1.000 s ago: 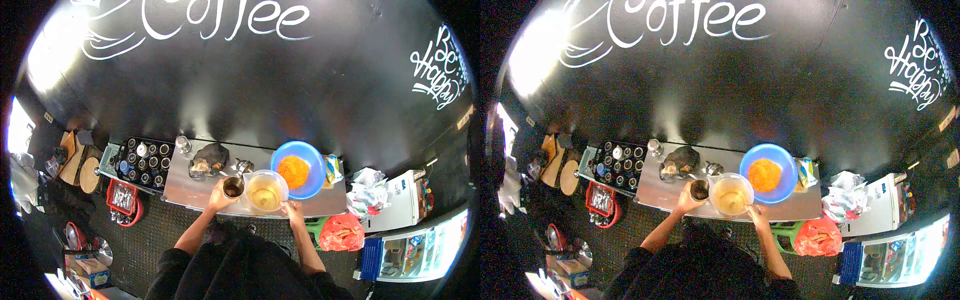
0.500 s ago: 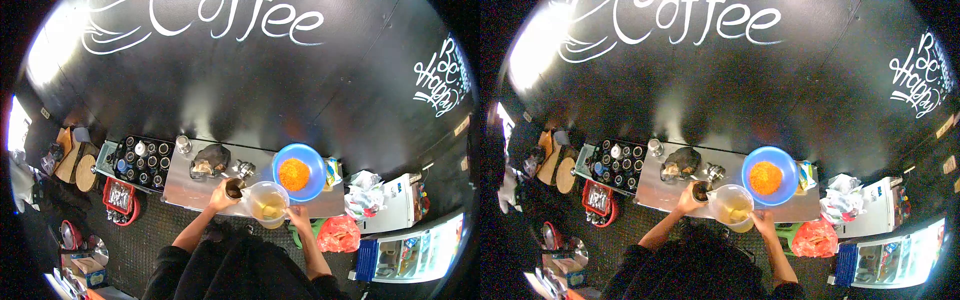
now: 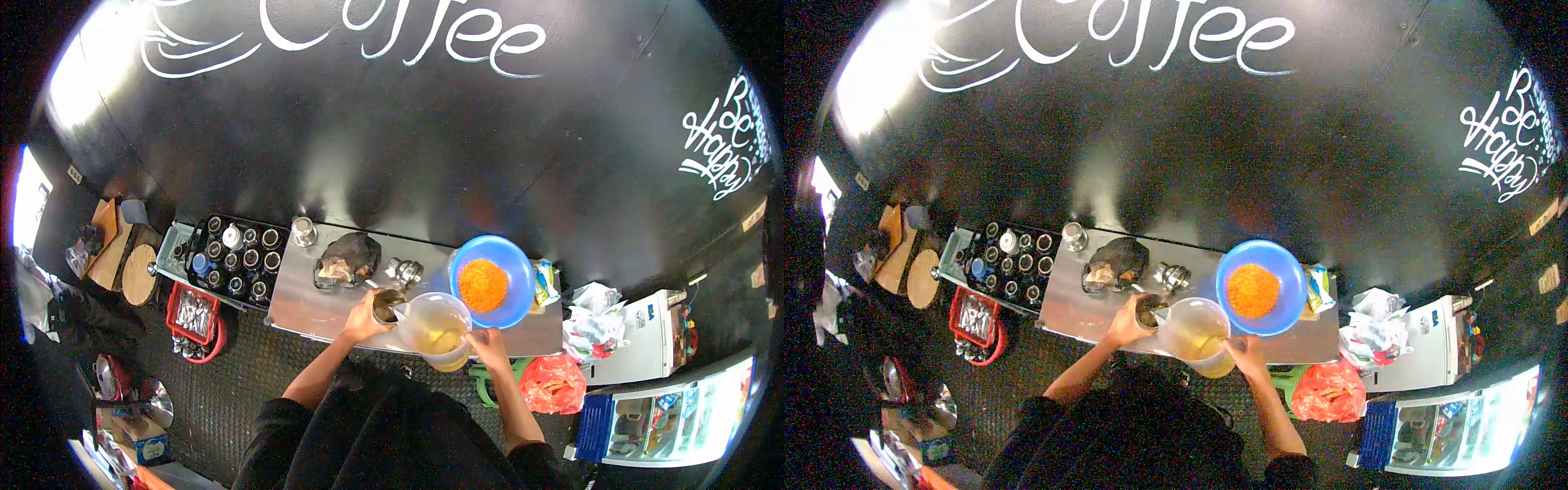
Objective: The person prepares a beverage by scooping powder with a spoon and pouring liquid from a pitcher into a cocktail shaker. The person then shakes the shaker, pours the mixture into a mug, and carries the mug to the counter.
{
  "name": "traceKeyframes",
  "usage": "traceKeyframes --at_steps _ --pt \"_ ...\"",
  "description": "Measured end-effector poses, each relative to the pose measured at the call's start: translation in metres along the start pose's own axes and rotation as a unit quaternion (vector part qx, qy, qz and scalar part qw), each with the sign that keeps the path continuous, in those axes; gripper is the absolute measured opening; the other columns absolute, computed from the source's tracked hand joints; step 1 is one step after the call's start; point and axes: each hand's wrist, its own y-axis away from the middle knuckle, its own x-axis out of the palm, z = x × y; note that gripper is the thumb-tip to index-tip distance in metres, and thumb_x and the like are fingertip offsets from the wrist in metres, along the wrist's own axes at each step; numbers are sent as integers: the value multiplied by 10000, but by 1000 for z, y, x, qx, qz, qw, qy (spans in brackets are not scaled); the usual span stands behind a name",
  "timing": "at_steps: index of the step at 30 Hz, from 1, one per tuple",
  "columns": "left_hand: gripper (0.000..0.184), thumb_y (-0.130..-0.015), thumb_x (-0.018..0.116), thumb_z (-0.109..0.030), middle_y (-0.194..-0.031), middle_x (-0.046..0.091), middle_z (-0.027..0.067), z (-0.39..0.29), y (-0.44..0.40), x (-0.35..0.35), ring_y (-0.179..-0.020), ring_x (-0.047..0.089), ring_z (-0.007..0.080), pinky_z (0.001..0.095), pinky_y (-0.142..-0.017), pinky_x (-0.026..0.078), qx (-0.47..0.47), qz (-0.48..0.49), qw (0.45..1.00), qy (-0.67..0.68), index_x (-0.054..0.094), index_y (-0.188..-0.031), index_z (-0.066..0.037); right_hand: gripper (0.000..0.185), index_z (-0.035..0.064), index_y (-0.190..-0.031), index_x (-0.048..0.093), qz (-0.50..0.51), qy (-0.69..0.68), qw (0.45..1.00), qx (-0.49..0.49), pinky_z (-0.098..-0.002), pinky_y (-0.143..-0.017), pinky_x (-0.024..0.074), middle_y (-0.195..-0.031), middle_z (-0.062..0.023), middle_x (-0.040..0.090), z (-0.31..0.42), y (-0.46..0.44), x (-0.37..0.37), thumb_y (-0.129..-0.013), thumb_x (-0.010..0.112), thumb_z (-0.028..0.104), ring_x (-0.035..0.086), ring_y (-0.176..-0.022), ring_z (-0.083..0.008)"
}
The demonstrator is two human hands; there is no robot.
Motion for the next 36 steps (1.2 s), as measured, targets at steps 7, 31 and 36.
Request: traceKeyframes --at_steps 7,31,36 --pt "890 -541 836 -317 -1178 561 184 -5 0 -4 -1065 569 326 402 -911 468 -23 12 1000 0 360 -1249 -61 194 -29 -808 660 -63 -11 998 -23 -218 -446 357 -644 -4 598 -13 -3 1 -747 696 152 475 -507 -50" --pt "850 -542 839 -345 -1052 632 171 -12 1 -10 -973 620 318 404 -848 500 -4 10 1000 5 403 -1221 -79 274 -43 -795 660 -45 94 994 -17 -263 -511 380 -652 -30 586 -9 -6 -11 -734 697 221 503 -575 -91" --pt "811 -559 817 -366 -998 651 162 2 -1 -4 -907 635 343 427 -809 515 11 1 1000 -3 404 -1209 -111 449 -15 -870 672 -13 175 983 46 -356 -703 489 -827 -149 674 -6 -6 -19 -700 736 396 640 -772 -240"
